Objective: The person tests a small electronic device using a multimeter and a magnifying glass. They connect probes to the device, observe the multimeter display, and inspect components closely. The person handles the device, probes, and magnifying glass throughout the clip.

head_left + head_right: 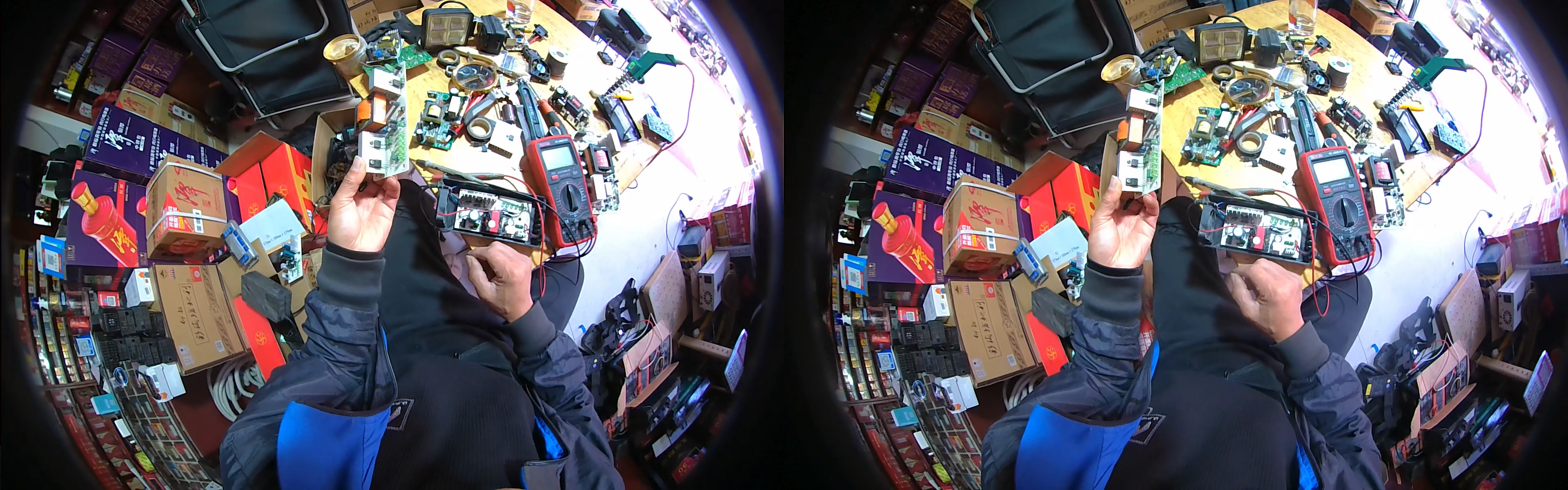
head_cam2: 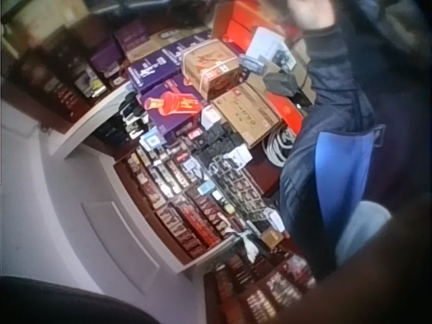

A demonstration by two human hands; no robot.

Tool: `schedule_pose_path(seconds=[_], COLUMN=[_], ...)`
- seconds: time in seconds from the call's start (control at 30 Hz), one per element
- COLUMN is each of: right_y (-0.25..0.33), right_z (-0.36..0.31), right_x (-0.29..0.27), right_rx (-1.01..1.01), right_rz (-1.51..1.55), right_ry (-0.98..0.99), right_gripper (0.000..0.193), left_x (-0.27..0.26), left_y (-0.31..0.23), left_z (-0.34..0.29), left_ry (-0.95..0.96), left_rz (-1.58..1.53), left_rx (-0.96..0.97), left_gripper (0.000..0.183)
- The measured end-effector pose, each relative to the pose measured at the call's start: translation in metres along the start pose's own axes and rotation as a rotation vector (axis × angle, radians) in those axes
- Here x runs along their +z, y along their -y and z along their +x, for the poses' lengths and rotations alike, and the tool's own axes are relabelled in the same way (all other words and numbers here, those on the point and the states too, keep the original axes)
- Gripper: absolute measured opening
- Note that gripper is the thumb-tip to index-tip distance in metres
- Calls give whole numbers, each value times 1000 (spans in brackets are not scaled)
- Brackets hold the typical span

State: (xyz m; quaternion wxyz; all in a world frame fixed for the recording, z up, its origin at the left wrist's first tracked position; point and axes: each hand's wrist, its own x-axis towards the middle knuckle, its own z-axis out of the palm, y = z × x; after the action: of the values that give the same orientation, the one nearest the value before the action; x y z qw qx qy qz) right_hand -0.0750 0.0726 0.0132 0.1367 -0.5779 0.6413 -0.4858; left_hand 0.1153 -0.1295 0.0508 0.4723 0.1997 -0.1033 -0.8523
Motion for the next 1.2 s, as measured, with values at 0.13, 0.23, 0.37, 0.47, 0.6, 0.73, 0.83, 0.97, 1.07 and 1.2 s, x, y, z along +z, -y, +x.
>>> schedule_pose_path(seconds=[0.13, 0.23, 0.37, 0.47, 0.6, 0.73, 0.83, 0.97, 1.07, 1.2], right_y=[0, 1, 0, 0, 0, -1, -1, 0, 2, 17], right_z=[1, 1, 1, 0, 0, 1, 0, -1, 0, -2], right_x=[0, -1, 0, 0, 0, 1, 0, 0, -1, -22], right_rx=[7, 18, 7, 10, 5, -18, 4, 9, 23, 614], right_rz=[7, 5, -2, -6, -6, -2, -12, 14, 51, 776], right_ry=[5, 16, 11, 9, 6, -9, 9, 5, -4, 57], right_gripper=[10, 10, 9, 9, 9, 9, 8, 8, 8, 14], left_x=[-7, -8, -8, -8, -4, 9, 19, 29, 35, 46], left_y=[-1, -1, 0, 0, 2, 11, 21, 33, 41, 51], left_z=[0, 1, 1, 0, -2, -8, -14, -19, -25, -34], left_ry=[12, 17, 34, 37, 83, 63, 94, 125, 129, 183], left_rz=[-31, -40, -52, -47, 25, 210, 288, 338, 411, 524], left_rx=[-18, -27, -42, -45, -30, 34, 78, 101, 108, 149], left_gripper=[34, 35, 36, 37, 35, 19, 19, 24, 30, 36])
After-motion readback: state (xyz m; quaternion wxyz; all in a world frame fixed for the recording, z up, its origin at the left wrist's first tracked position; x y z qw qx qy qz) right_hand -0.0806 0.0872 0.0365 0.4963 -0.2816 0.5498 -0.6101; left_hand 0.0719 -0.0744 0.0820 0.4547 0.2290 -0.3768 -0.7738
